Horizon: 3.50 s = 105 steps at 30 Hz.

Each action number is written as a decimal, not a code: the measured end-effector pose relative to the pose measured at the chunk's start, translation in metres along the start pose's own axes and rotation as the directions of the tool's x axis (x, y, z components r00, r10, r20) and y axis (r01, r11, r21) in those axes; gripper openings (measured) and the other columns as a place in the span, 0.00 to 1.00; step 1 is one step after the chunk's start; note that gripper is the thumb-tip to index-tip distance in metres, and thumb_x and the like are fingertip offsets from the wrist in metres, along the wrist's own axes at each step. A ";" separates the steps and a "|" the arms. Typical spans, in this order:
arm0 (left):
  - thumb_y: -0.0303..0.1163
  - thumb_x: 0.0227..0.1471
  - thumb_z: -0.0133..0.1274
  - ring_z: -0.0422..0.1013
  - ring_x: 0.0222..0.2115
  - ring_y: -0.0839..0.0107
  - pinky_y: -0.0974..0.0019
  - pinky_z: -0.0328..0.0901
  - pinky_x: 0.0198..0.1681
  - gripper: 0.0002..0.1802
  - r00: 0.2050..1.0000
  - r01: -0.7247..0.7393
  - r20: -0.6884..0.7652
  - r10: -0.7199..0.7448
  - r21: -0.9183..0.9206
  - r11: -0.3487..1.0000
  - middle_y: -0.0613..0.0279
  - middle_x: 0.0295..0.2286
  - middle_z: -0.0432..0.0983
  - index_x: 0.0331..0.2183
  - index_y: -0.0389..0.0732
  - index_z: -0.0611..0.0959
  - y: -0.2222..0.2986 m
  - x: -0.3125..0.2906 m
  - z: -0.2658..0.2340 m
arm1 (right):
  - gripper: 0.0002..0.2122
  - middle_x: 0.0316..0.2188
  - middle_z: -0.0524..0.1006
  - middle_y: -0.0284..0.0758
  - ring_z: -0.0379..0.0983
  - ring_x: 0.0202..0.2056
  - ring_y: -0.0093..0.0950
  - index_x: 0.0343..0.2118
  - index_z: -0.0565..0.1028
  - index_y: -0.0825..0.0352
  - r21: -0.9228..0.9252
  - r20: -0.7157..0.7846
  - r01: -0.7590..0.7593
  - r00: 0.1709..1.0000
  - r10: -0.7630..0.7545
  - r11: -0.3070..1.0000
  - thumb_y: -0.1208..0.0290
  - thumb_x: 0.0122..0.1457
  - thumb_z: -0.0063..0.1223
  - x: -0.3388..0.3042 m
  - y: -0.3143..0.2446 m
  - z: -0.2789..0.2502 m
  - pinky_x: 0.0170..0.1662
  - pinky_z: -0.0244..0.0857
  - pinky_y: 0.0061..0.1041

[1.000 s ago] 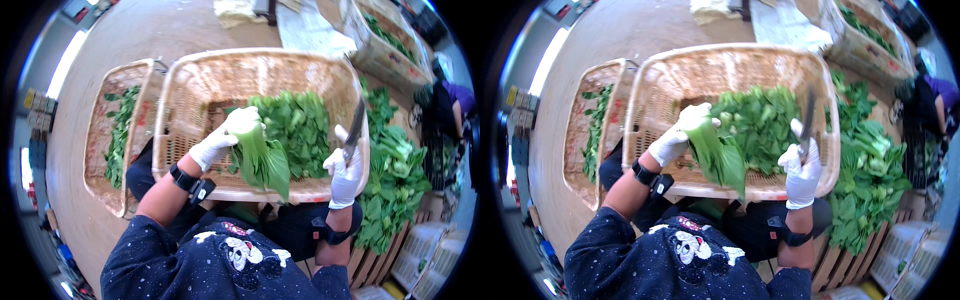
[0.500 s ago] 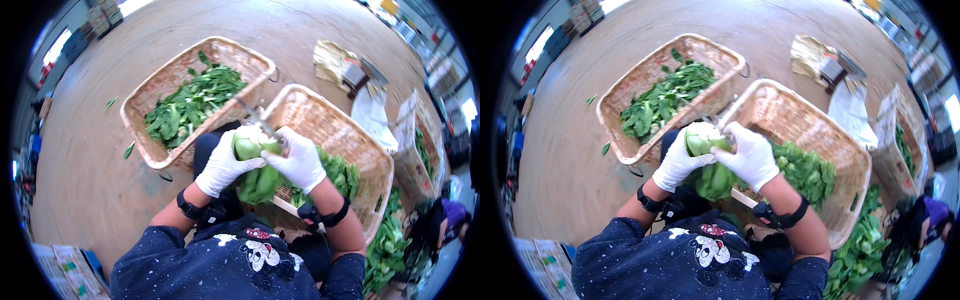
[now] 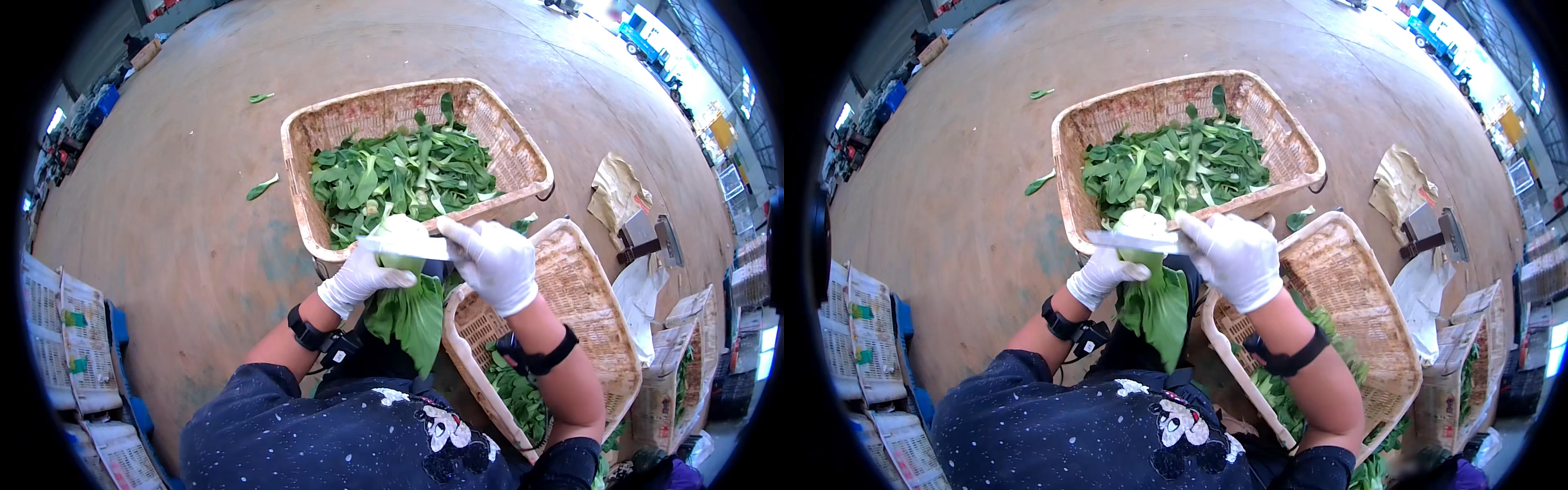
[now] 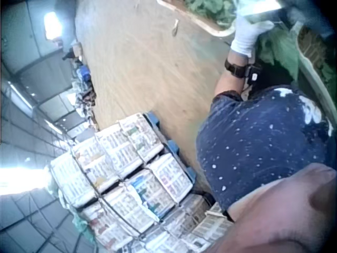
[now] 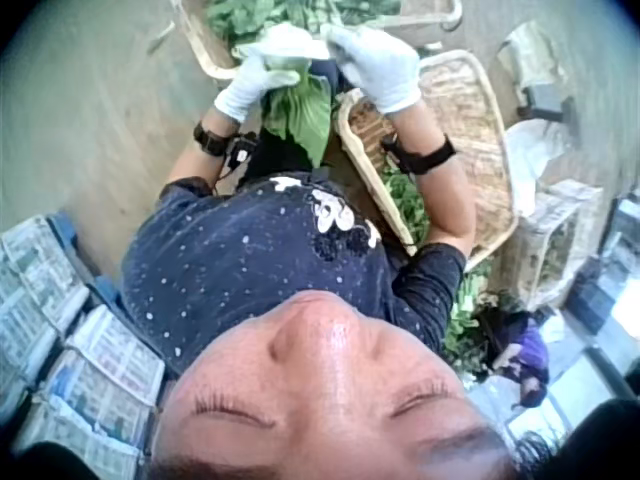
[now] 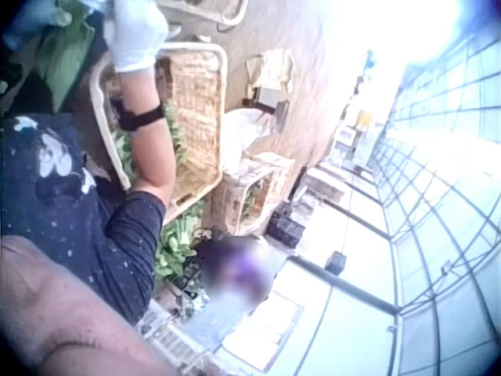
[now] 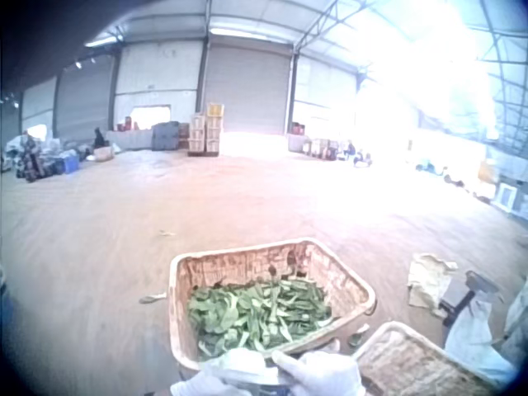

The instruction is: The person trims the root ends of leafy green vegetables with a knife and places the trimmed items into a large plastic basket.

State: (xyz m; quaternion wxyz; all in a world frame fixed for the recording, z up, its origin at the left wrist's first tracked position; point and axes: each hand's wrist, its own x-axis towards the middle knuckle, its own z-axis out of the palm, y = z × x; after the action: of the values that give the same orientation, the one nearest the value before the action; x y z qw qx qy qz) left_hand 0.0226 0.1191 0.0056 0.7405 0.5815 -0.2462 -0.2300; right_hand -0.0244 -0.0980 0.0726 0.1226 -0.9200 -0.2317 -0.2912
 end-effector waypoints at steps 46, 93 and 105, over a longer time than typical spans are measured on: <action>0.50 0.50 0.58 0.54 0.59 0.50 0.57 0.47 0.62 0.47 0.828 -0.016 -0.107 0.550 0.976 0.215 0.38 0.56 0.58 0.59 0.29 0.60 0.010 0.111 0.002 | 0.26 0.29 0.73 0.31 0.61 0.27 0.23 0.50 0.68 0.65 0.836 0.424 0.048 0.576 0.699 -0.547 0.51 0.55 0.53 -0.192 0.014 -0.009 0.28 0.56 0.23; 0.27 0.47 0.62 0.73 0.43 0.68 0.67 0.65 0.48 0.10 0.739 0.182 0.496 -0.456 0.505 0.843 0.55 0.43 0.77 0.29 0.38 0.76 -0.393 0.098 0.333 | 0.24 0.37 0.76 0.37 0.71 0.31 0.19 0.61 0.60 0.67 0.930 -0.147 -0.362 -0.504 0.851 -0.054 0.60 0.66 0.43 -0.470 -0.047 -0.209 0.36 0.66 0.15; 0.33 0.43 0.61 0.69 0.50 0.58 0.64 0.63 0.52 0.40 0.723 0.257 0.234 -0.650 0.782 0.568 0.45 0.52 0.69 0.57 0.36 0.66 -0.459 0.117 0.338 | 0.18 0.33 0.77 0.34 0.66 0.27 0.15 0.52 0.70 0.70 0.821 -0.343 -0.563 -0.356 0.869 0.093 0.66 0.62 0.50 -0.435 -0.065 -0.189 0.25 0.57 0.09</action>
State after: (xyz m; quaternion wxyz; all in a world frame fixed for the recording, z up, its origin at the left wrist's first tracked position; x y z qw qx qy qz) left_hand -0.1254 -0.3068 -0.3624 0.2811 0.7802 -0.3317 -0.4497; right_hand -0.4621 -0.2650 -0.0281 0.5148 -0.4904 0.4930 -0.5014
